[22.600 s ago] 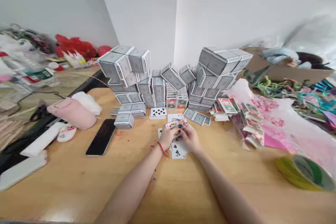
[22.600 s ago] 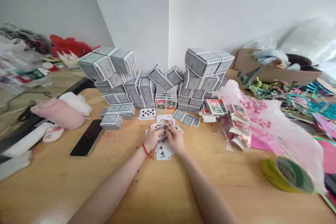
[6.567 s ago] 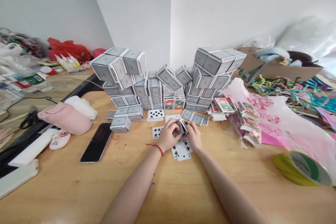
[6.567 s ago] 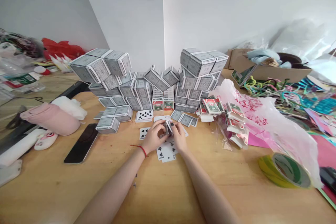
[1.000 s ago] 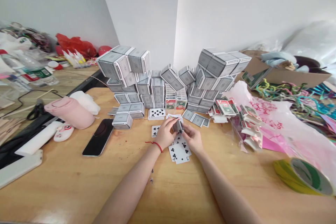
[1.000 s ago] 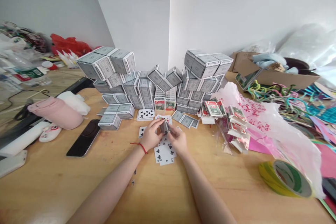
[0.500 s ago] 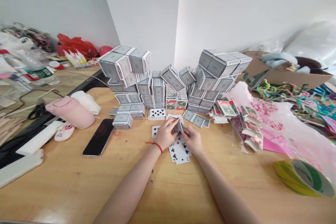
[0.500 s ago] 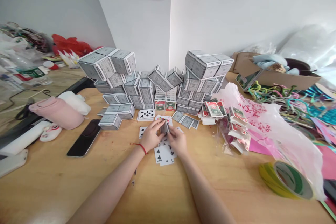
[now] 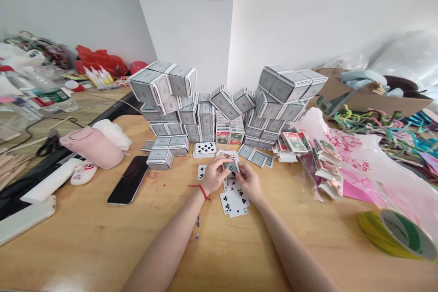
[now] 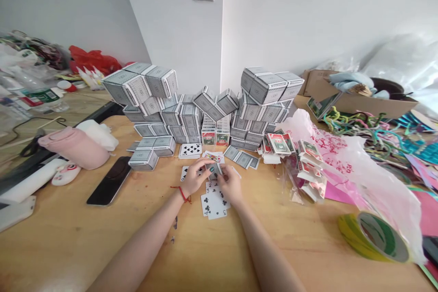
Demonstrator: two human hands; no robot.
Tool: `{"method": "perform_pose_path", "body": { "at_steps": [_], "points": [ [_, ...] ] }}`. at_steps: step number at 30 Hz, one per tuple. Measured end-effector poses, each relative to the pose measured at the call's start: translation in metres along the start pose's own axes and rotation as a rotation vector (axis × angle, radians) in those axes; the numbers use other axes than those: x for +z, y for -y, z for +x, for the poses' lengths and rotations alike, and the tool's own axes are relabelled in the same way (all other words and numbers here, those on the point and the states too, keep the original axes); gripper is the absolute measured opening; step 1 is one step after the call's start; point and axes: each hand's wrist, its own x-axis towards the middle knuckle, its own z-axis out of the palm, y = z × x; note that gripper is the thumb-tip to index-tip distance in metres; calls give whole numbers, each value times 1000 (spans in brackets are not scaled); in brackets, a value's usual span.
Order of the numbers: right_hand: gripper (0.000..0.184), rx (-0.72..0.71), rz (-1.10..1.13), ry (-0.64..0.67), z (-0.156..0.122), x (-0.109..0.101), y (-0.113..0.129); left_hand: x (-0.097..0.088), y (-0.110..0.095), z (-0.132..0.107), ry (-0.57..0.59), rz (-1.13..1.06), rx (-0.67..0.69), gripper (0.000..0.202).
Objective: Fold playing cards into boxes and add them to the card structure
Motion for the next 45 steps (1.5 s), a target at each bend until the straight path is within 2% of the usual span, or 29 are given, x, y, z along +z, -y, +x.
{"method": "perform_pose_path", "body": {
  "at_steps": [2,9,16,24,31,34,37,40,45],
  "points": [
    [22,5,-63,36,0,0,1,1,2,1,-5,-21,-46,21],
    [20,37,-158,99,0,2,7,10,6,1,-110,-14,-147,20],
    [15,-18,-200,82,0,-1,8,9,3,1,19,29,-126,24],
    [12,5,-215,79,1,-1,1,8,5,2,50,-5,-140,22],
    [16,15,-215,96,0,1,5,5,8,6,45,-89,-171,23],
    [13,62,-136,101,0,2,7,6,7,7,-31,-114,-222,25],
    [19,100,-8,38,1,1,3,8,8,6,-100,-160,-265,25],
    [25,88,34,-48,3,1,0,10,9,3,-88,-152,-265,26],
    [30,87,-152,-203,3,11,0,17,10,1,-67,-80,-231,28]
  ]
}}
